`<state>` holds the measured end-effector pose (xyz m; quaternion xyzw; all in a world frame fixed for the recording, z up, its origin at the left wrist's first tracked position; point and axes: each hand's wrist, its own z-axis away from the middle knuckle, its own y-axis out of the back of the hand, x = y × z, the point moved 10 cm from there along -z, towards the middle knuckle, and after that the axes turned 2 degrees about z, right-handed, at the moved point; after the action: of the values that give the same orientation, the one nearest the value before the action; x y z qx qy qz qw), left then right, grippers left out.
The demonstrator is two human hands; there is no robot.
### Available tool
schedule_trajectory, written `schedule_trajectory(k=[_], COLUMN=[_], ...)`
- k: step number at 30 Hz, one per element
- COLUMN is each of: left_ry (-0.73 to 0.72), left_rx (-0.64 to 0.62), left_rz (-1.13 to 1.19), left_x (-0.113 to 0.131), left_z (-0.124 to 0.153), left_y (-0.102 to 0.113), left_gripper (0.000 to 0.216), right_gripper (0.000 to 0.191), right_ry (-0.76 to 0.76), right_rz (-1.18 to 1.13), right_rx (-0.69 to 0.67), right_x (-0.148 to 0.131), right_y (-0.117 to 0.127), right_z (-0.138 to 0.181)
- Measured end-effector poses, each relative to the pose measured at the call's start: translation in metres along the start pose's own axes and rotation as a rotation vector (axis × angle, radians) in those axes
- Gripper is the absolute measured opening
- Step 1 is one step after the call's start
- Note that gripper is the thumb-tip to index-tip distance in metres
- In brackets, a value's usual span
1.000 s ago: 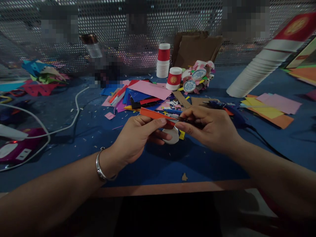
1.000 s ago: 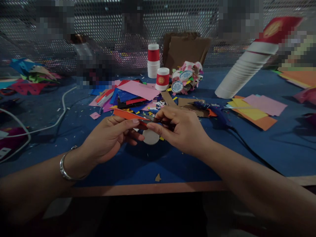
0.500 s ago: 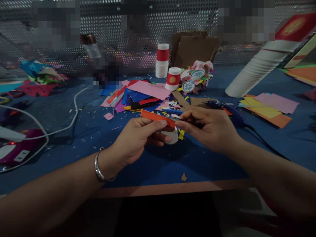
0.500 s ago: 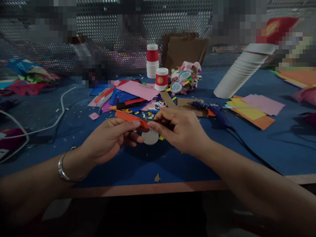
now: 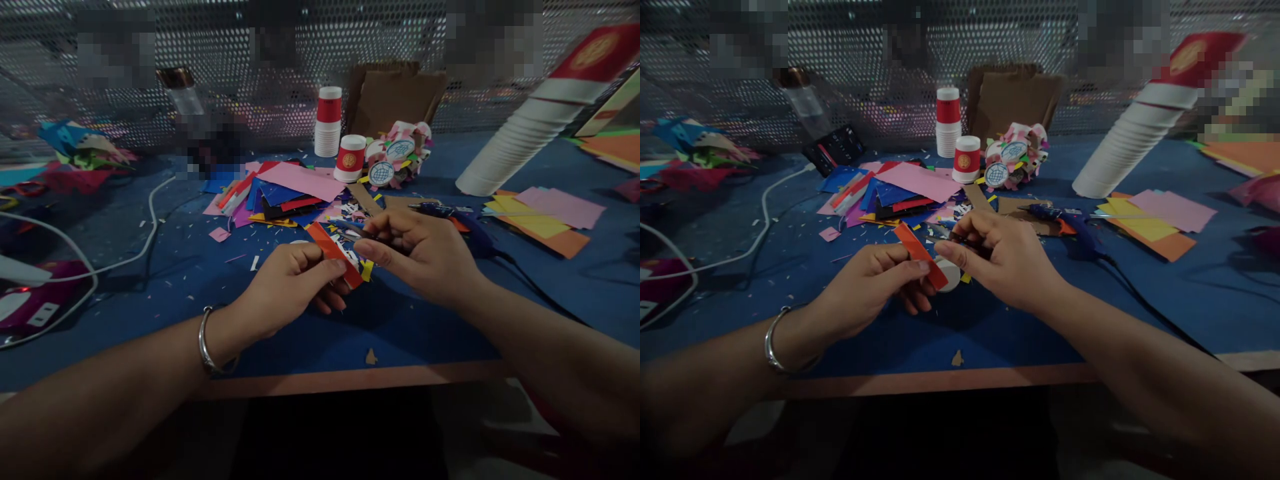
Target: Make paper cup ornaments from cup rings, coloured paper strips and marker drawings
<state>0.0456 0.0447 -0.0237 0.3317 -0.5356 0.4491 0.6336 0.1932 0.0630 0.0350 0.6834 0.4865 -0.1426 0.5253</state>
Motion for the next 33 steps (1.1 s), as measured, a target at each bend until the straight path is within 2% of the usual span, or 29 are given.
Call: schedule_trajectory(k=[6,12,17,22,25,29,33], left_ry=[-0.098,-0.104,-0.129,-0.334,-0.418,-0.376,-0.197], left_rx=[-0.11,-0.212,-0.195,-0.153,-0.147,-0.144,-0.137], left_rz=[-0.211,-0.333,-0.36,-0.649,-0.722,-0.695,-0.388], left_x=[0.009,0.003,0.007,0.029,0.036,0.032,0.022], left_z=[0.004,0.005,0.004,0.011,0.013,0.011,0.007], left_y=[-0.014,-0.025,-0.023,-0.022,-0.023,-0.021,-0.014], left_gripper=[0.021,0.026,0.015,0.017,0.013,0.015,0.021], right_gripper=[0.054,0.046,0.044,0.044,0.044,0.044,0.039], right_ry=[-0.071,-0.042,-0.075,-0.118,-0.142,-0.136,-0.122], right_rz=[-0.188,-0.246,-0.301,-0.334,-0.383,-0.415,-0.408], right_rx=[-0.086,-0.177,-0.207,-0.221,-0.224,-0.219,-0.207], right_x=[0.004,-0.004,-0.003,0.0,0.001,0.001,0.0], right_y=[-0.013,-0.02,-0.022,-0.024,-0.025,-0.025,-0.022], right_z=[-0.002,-0.001,-0.001,-0.001,-0.001,-0.001,-0.001])
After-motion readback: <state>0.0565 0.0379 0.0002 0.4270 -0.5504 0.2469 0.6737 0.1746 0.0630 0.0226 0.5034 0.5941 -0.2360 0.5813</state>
